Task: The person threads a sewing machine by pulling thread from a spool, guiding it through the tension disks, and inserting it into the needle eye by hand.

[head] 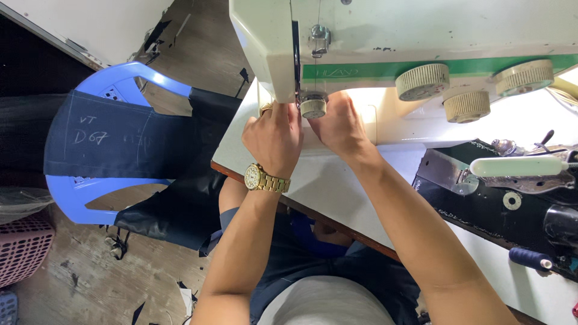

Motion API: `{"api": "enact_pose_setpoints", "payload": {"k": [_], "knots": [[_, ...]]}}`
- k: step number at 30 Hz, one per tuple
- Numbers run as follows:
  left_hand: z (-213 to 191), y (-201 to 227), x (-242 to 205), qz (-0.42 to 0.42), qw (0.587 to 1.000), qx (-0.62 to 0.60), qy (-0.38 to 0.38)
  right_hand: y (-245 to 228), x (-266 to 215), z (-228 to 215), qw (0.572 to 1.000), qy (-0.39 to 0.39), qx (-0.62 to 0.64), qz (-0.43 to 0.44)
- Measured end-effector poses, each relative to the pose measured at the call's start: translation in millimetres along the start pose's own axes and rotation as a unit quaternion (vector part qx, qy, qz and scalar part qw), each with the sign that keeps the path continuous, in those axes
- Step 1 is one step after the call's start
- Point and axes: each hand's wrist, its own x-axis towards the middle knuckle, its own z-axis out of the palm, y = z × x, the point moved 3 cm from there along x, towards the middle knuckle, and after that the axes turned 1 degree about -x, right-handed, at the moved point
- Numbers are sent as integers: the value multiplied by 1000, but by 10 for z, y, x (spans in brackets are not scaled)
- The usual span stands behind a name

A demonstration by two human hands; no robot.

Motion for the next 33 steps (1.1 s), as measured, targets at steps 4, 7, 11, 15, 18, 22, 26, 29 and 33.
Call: {"api": "enact_pose_setpoints", "payload": {"k": [4,7,11,15,18,22,26,29,33], "knots": [[15,5,-10,0,1000,-1,2,31,12,10,1000,-9,12,-13],[-36,16,5,-4,1000,-16,-6,108,-9,25,1000,-6,13,-7],[17,-5,-30,-3,1000,-15,-2,121,-11,61,999,15,-29,-32],[28,1,-35,-2,1000,-14,4,76,-18,43,999,13,0,-31],[42,2,-47,-2,1000,-11,6,94,-15,32,999,21,-1,-36],[-22,25,-3,2,1000,-16,-1,21,-13,5,999,31,-17,-39],[-24,32,-2,6,999,-32,-23,2,-9,-12,999,20,10,-37],[39,8,-47,3,1000,-23,-16,-47,-39,-21,999,18,17,-30],[27,5,-50,9,999,-28,-22,-30,-8,-10,1000,11,-5,-26]]}}
